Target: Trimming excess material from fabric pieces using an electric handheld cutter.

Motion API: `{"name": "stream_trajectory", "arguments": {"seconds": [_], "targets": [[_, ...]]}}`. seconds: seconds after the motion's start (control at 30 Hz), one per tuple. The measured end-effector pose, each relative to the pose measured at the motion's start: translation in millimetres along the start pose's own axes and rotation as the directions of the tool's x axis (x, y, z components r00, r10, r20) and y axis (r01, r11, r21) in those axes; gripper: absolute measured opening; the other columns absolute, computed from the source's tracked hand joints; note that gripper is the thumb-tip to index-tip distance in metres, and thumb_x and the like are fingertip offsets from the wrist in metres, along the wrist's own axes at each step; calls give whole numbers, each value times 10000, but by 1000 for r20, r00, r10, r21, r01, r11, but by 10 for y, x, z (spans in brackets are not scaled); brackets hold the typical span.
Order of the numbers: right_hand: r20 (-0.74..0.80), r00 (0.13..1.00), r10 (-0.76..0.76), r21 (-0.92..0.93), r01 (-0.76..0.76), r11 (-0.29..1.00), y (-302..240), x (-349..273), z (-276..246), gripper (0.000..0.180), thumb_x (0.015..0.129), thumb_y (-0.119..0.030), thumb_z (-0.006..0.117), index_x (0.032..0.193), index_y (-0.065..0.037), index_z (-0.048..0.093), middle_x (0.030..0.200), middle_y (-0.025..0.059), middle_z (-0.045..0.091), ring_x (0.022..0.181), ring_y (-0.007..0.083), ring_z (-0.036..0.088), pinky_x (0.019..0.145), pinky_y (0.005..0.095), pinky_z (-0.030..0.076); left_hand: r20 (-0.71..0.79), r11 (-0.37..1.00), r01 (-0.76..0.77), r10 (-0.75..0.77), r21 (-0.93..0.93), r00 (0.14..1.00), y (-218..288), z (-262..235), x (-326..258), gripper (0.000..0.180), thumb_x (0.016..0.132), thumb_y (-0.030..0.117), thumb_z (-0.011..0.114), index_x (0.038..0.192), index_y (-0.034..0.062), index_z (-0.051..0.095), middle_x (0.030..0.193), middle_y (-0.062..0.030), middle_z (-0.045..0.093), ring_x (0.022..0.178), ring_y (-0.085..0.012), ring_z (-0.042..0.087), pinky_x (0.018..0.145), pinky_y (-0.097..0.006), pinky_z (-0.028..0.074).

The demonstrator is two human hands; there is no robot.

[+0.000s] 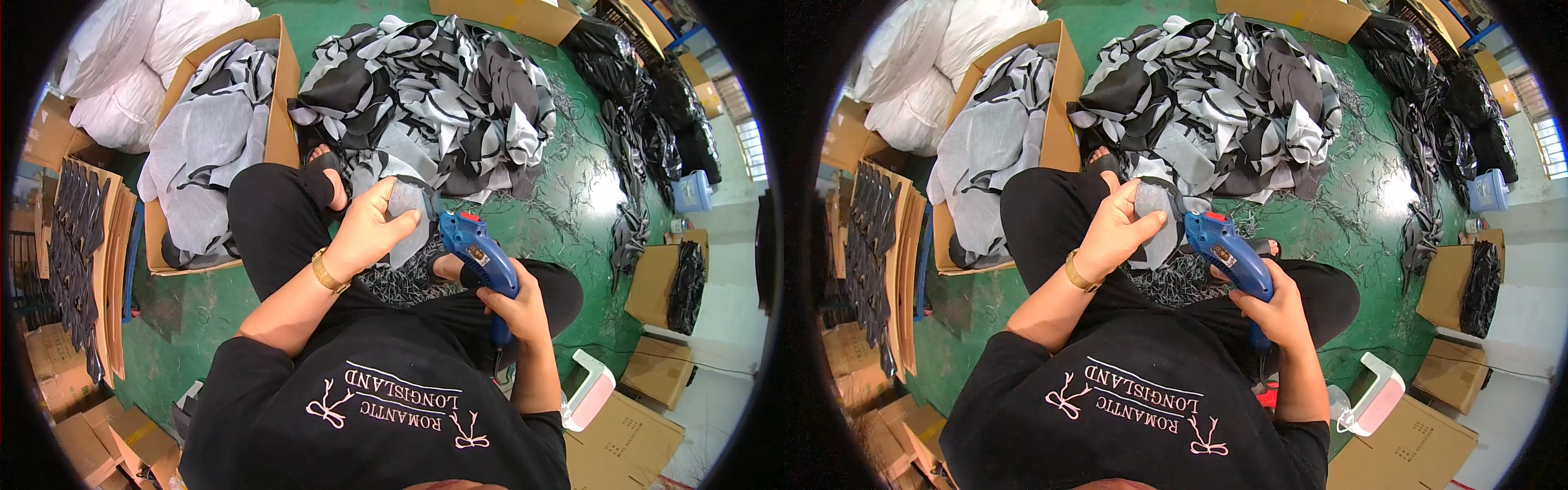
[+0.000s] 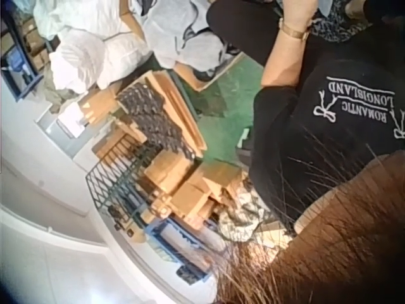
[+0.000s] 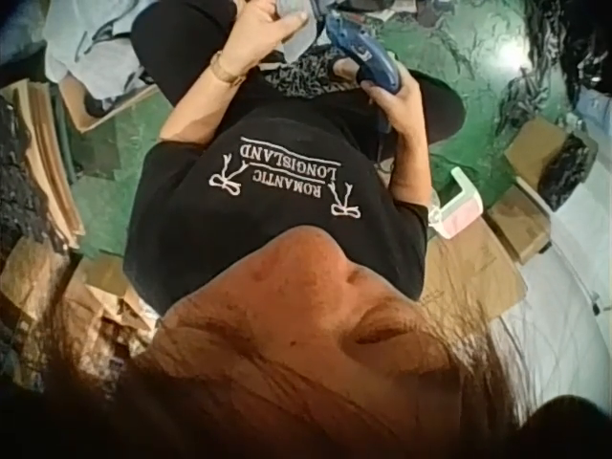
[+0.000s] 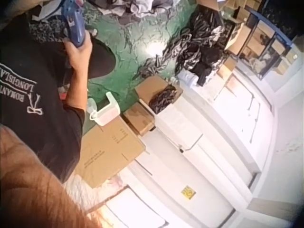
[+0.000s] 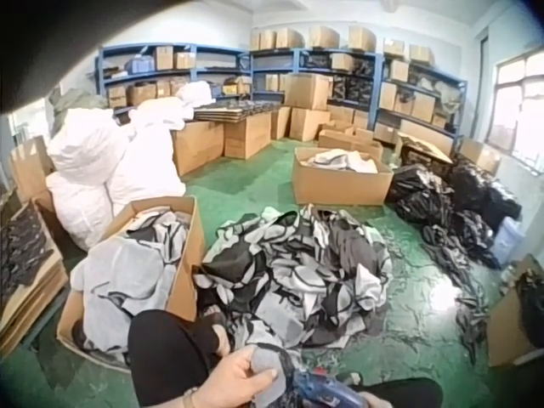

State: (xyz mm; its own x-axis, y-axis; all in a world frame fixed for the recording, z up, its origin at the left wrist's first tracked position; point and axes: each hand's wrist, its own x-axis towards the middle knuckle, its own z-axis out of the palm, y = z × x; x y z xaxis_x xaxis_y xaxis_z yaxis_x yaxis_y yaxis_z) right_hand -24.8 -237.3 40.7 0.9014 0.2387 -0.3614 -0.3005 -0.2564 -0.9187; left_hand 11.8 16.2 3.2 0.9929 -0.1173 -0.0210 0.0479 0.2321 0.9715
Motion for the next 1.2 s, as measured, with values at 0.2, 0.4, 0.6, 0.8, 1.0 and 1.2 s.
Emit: {"name": "stream_trajectory", "arguments": {"seconds": [0.2, 0.4, 0.6, 0.8, 1.0, 1.2], "targets": [[92, 993, 80, 68, -86, 994, 45, 40, -116, 394, 718, -28, 701, 1084, 13, 561, 825, 26, 599, 642, 87, 554, 557, 243, 474, 98, 989, 31, -46, 146, 994, 80, -63, -15, 237, 810, -27, 577, 1043, -8, 543, 896, 21, 599, 770, -34, 528, 716, -196, 431], [200, 975, 94, 141, -124, 982, 67, 72, -178, 461, 722, -18, 708, 1149, 25, 542, 891, 44, 595, 682, 100, 558, 561, 253, 487, 241, 990, 24, -56, 136, 969, 131, -144, 19, 283, 760, 7, 558, 1043, -7, 552, 814, 44, 561, 686, -13, 462, 571, -189, 404], [183, 979, 90, 134, -116, 984, 59, 80, -169, 460, 681, 8, 699, 1112, 53, 544, 792, 53, 590, 605, 124, 566, 531, 253, 482, 306, 956, 43, -135, 290, 943, 171, -266, 18, 350, 743, 32, 574, 1085, -34, 545, 775, 53, 529, 621, -7, 420, 523, -182, 373], [207, 974, 96, 83, -116, 990, 59, 92, -186, 492, 672, 25, 700, 1135, 57, 537, 810, 54, 592, 613, 125, 569, 536, 259, 485, 385, 931, 47, -195, 362, 902, 279, -313, 14, 409, 726, 44, 586, 1122, -47, 544, 735, 37, 508, 614, -11, 416, 513, -197, 374], [249, 966, 66, 132, -101, 986, 21, 161, -77, 486, 697, -10, 703, 1153, 29, 540, 822, 52, 600, 619, 101, 556, 548, 250, 471, 467, 847, -59, -232, 528, 853, 277, -366, 14, 397, 707, 53, 572, 1093, -38, 561, 676, 10, 493, 596, -17, 419, 503, -216, 383], [86, 992, -96, 345, 60, 936, -15, 323, 77, 415, 731, -63, 725, 1094, 38, 549, 836, 75, 631, 605, 103, 550, 557, 233, 462, 450, 919, 36, -226, 393, 864, 128, -239, -22, 369, 721, 61, 568, 1081, -22, 562, 671, -3, 505, 589, -30, 439, 500, -222, 391]]}}
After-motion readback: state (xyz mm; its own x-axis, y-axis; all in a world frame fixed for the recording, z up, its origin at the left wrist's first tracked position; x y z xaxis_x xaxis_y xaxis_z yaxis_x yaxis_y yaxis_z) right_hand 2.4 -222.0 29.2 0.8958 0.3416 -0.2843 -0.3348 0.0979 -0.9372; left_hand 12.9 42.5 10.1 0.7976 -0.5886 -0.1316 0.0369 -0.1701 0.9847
